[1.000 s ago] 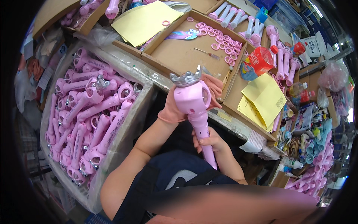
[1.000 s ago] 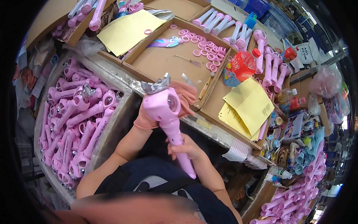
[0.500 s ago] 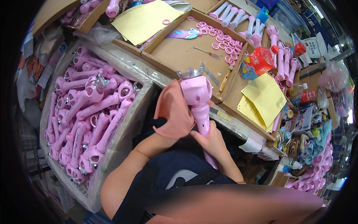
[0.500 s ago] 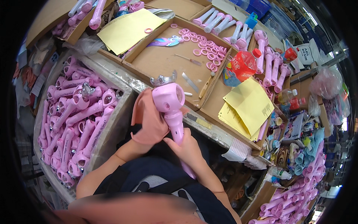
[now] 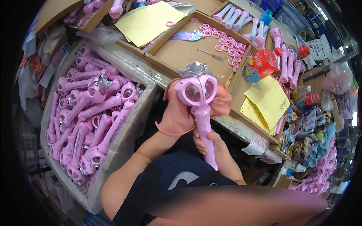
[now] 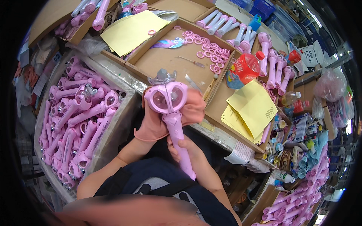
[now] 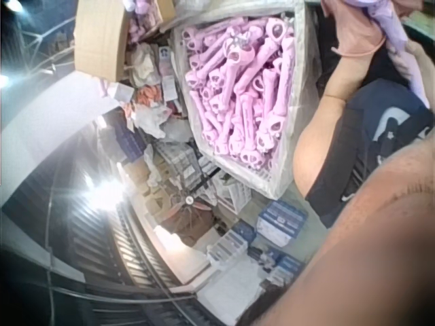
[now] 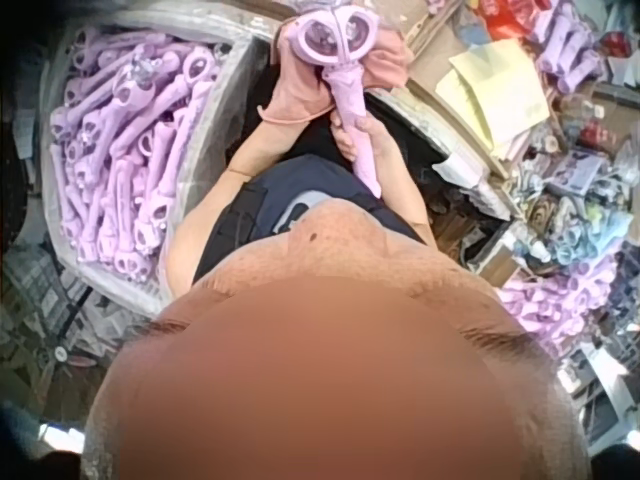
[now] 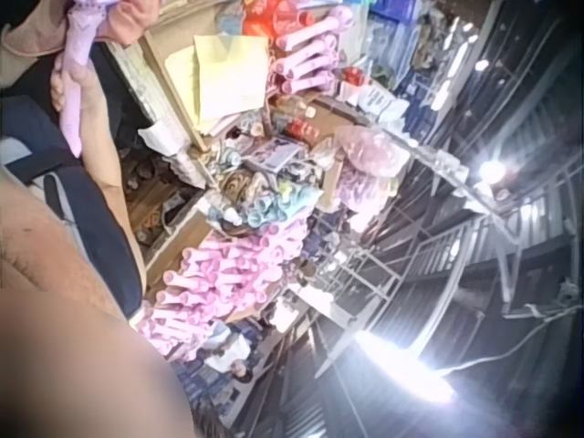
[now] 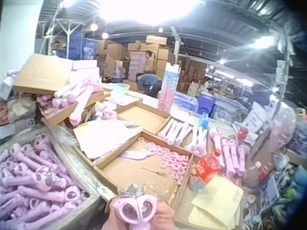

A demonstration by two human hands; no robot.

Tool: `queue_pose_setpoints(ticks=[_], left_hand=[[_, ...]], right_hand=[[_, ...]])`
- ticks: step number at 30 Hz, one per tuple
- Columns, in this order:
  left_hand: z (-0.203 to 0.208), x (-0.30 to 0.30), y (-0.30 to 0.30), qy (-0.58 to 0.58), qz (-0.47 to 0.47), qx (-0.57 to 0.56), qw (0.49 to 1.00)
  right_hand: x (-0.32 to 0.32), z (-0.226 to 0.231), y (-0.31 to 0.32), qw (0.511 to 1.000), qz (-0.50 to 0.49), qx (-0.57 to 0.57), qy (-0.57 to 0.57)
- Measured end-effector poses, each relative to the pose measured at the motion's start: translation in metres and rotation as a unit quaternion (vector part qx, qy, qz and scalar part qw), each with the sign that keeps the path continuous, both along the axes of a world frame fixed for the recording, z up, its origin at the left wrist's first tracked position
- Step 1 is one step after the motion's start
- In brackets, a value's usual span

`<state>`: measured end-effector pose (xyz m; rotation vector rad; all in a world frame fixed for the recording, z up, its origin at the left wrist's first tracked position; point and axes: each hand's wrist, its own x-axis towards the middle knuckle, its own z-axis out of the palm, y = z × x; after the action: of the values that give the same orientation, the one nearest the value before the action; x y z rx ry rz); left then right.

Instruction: The person assembles pink light-up wands by inserting a clear plastic piece into the top of each wand and using a small metal tool to adjust internal components. The person handles the wands one at a time, testing the light function after each adjustment.

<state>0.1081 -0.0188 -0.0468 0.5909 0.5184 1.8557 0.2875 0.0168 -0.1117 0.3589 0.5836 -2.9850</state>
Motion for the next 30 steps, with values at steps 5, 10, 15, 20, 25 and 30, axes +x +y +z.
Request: queue_pose_setpoints(ticks=[5, 10, 15, 20, 25, 30], left_hand=[[-0.011, -0.007, -0.003, 0.02, -0.054, 0.063, 0.996], [-0.011, -0.022, -0.015, 0.176, 0.197, -0.074, 0.962], [-0.004, -0.019, -0.012, 0.678, 0.547, -0.106, 0.48], [-0.01, -0.067, -0.007, 0.734, 0.492, -0.066, 0.463], [-0.015, -0.078, 0.001, 0.469, 0.358, -0.087, 0.803], [-0.009, -0.073, 0.005, 0.459, 0.308, -0.062, 0.831]], right_hand=[[-0.005, 0.011, -0.004, 0.969, -0.057, 0.218, -0.103], [-0.008, 0.038, -0.025, 0.66, -0.009, 0.724, -0.202], [-0.017, 0.035, -0.002, 0.945, -0.002, 0.309, -0.107], [-0.002, 0.028, 0.012, 0.998, -0.047, -0.047, -0.003], [0.013, 0.036, -0.003, 0.98, -0.091, 0.176, -0.036], [0.014, 0.033, -0.01, 0.919, -0.157, 0.35, -0.085]])
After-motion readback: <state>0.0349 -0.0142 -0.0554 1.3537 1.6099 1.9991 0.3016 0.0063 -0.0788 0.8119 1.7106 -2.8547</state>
